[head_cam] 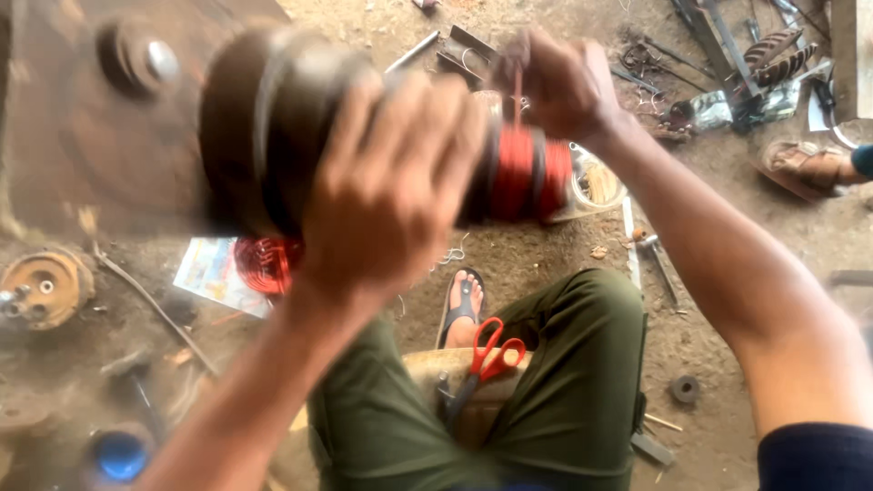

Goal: The person removes a bundle of red copper wire from a cylindrical motor component, then re-wraps the wire around the component by hand. The person adjusts the wire position and tightens the winding while seated on the ground.

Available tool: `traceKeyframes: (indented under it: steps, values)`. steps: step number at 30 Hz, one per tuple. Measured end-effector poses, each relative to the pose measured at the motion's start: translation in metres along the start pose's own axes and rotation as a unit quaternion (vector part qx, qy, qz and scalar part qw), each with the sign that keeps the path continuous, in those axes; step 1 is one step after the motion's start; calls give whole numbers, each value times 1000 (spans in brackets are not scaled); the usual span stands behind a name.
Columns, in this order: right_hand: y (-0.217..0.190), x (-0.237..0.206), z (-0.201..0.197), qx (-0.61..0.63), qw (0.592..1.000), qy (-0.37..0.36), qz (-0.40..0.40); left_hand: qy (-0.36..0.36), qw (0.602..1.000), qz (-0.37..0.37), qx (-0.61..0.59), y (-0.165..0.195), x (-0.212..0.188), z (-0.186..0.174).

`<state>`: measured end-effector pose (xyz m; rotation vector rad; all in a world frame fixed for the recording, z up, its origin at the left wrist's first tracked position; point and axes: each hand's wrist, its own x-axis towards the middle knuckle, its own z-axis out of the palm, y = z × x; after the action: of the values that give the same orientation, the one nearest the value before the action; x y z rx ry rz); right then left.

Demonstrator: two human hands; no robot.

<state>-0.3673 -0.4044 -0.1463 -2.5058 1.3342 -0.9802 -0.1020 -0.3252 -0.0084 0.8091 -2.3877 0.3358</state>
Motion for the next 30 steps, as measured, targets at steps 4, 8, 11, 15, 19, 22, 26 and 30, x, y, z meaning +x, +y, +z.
traceKeyframes:
  steps: [4, 8, 11, 15, 19, 22, 26, 30]
  values:
    - [-2, -7, 18, 14, 998, -41, 36, -32, 999, -13, 16, 3, 5, -17]
    - [27, -30, 37, -15, 978, -104, 181, -13, 999, -22, 21, -8, -1, -20]
    - [55, -68, 57, -40, 958, -147, 243, -15, 1000, -23, 11, -7, -9, -15]
    - [70, -126, 90, -44, 939, -162, 301, -18, 999, -16, 23, -10, -9, -1]
    - [57, -180, 117, 139, 947, -112, 268, -26, 999, -12, 25, -21, -3, 4]
    - [31, -198, 131, -12, 974, -113, 197, -23, 1000, -10, 18, -24, -4, 5]
    - [-21, -205, 126, 55, 922, -127, 362, 1, 1000, -14, -16, -25, -2, 21]
    - [-102, -189, 73, 113, 928, -88, 344, -33, 998, -39, -40, -25, 1, 37]
